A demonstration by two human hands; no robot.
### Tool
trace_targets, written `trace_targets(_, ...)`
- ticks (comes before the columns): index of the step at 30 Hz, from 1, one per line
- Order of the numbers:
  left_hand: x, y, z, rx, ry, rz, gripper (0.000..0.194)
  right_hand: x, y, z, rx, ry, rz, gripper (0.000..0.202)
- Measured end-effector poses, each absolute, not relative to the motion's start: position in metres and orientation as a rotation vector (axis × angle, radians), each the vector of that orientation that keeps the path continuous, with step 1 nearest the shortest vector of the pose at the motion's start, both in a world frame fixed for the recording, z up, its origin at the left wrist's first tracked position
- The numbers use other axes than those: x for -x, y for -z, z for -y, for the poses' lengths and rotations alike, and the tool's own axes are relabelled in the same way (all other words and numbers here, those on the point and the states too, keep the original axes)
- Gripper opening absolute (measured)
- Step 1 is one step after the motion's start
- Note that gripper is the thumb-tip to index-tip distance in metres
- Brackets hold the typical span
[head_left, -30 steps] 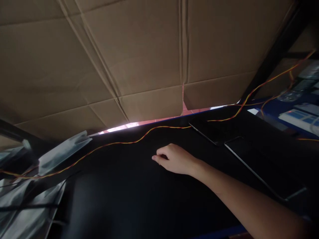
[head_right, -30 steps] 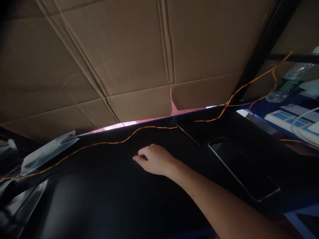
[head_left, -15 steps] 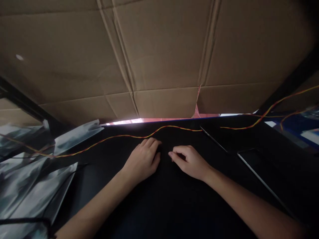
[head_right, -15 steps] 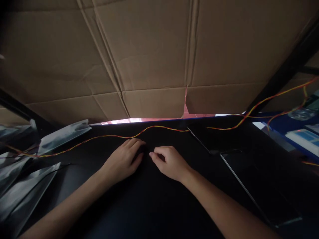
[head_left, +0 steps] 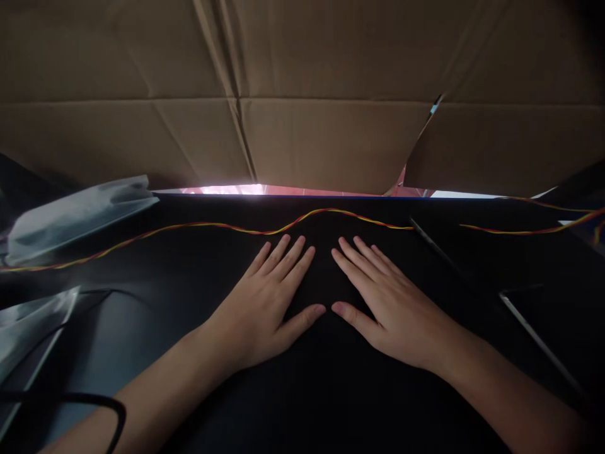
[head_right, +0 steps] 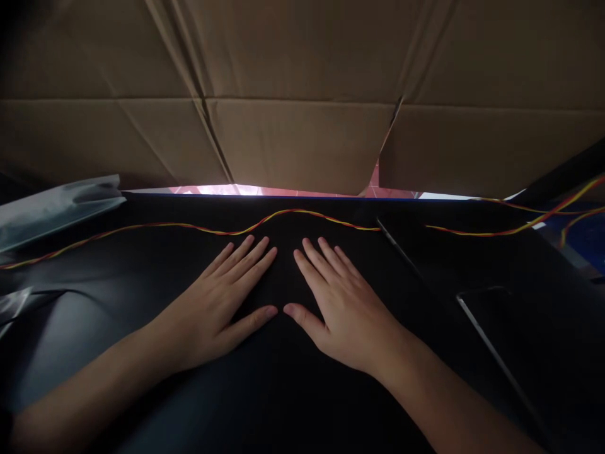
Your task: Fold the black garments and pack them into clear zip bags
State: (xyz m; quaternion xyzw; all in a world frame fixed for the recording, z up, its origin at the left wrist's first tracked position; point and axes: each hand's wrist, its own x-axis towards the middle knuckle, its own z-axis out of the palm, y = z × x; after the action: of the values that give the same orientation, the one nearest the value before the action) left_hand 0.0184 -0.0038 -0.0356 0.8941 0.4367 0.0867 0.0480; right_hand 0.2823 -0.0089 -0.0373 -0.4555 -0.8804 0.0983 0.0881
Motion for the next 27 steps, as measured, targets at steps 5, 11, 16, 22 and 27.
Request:
trace_targets(5, -0.019, 0.037, 0.003, -2.727, -0.268, -1.330, 0.083, -0.282, 0.035, 0.009, 1.372, -0.298, 2.607, 0.077)
trace_targets(11, -0.017, 0.038, 0.003, -2.718, -0.303, -1.314, 0.083, -0.283, 0.038, 0.010, 1.352, -0.373, 2.540, 0.077)
trace_targets(16, -0.015, 0.039, 0.005, -2.697, -0.327, -1.290, 0.081, -0.282, 0.037, 0.010, 1.358, -0.392, 2.532, 0.076)
trace_targets(22, -0.019, 0.029, -0.004, -2.697, -0.283, -1.279, 0.082, -0.282, 0.037, 0.010, 1.366, -0.362, 2.538, 0.076)
trace_targets(27, 0.023, -0.011, 0.014, -2.694, -0.475, -1.498, 0.052, -0.281, 0.028, 0.012, 1.416, -0.431, 2.555, 0.080)
